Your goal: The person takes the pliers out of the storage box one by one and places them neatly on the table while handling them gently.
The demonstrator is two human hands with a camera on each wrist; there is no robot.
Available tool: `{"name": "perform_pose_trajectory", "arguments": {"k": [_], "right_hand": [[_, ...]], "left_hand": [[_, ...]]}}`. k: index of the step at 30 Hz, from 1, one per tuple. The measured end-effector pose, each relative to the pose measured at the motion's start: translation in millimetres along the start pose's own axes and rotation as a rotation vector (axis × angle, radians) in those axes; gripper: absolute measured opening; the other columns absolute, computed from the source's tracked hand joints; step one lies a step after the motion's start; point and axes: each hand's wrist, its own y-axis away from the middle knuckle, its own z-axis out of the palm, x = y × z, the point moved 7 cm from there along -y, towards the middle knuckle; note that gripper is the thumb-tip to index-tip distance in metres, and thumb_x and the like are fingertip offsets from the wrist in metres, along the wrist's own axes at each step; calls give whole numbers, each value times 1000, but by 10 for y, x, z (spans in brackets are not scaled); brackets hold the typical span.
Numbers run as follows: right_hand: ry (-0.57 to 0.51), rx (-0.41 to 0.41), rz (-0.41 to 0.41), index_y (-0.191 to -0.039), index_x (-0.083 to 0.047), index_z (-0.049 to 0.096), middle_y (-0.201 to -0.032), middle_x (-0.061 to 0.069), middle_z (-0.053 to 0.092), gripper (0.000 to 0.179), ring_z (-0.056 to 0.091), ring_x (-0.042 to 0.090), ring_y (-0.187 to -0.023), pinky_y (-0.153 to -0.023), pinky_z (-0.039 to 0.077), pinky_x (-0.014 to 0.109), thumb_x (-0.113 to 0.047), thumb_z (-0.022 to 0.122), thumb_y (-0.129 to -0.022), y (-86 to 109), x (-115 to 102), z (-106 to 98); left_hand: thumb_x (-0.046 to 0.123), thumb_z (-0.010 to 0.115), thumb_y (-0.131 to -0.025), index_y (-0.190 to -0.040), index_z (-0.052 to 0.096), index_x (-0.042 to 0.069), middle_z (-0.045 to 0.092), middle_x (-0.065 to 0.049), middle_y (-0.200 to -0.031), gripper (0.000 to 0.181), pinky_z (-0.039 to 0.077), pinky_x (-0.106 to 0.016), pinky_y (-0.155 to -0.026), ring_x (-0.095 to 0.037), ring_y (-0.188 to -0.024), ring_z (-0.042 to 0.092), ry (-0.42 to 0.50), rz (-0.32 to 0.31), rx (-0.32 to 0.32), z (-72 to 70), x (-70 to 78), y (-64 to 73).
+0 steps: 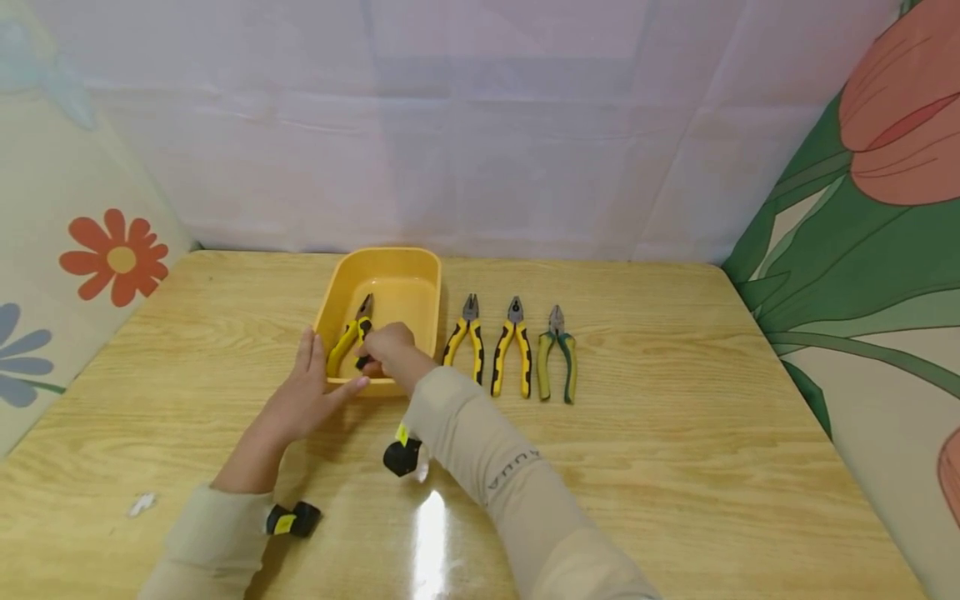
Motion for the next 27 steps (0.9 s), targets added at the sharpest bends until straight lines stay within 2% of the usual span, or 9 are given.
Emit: {"name": "perform_pose_trajectory", "arguments": {"k": [10,17,21,24,27], "right_hand": [[-61,40,-35,-95,5,57,-71,9,59,27,51,12,-38,-63,51,30,2,67,-71,30,-41,-76],[-29,44,-89,-102,0,58,-78,8,59,33,57,15,-47,-61,51,29,2,67,-71,82,-76,-139],[5,40,-100,-106,-2,58,-91,9,60,36,60,17,-55,-59,51,27,0,67,-72,112,-91,-177],[0,17,-123,-108,-1,58,-100,11,58,36,61,18,-60,-60,51,27,0,66,-73,132,-114,-197],[-29,-20,-160,-106,3,58,-99,14,57,33,60,19,-64,-61,51,27,3,64,-73,151,-148,-209]], "left_hand": [[66,31,-78,-133,-7,-10,-19,-21,-138,101,42,-50,-76,-48,-113,30,-20,3,6,2,-8,-14],[66,32,-78,-133,-7,-9,-19,-20,-138,101,41,-51,-78,-48,-115,27,-12,-3,8,2,-10,-15],[66,32,-78,-133,-7,-8,-20,-19,-138,101,40,-52,-79,-47,-115,26,-6,-7,5,3,-11,-15],[66,32,-79,-133,-7,-8,-20,-19,-138,100,40,-52,-78,-47,-115,27,-2,-8,2,2,-11,-15],[65,33,-79,-134,-7,-8,-20,-18,-138,100,39,-52,-80,-46,-116,26,7,-12,0,3,-10,-13]]}}
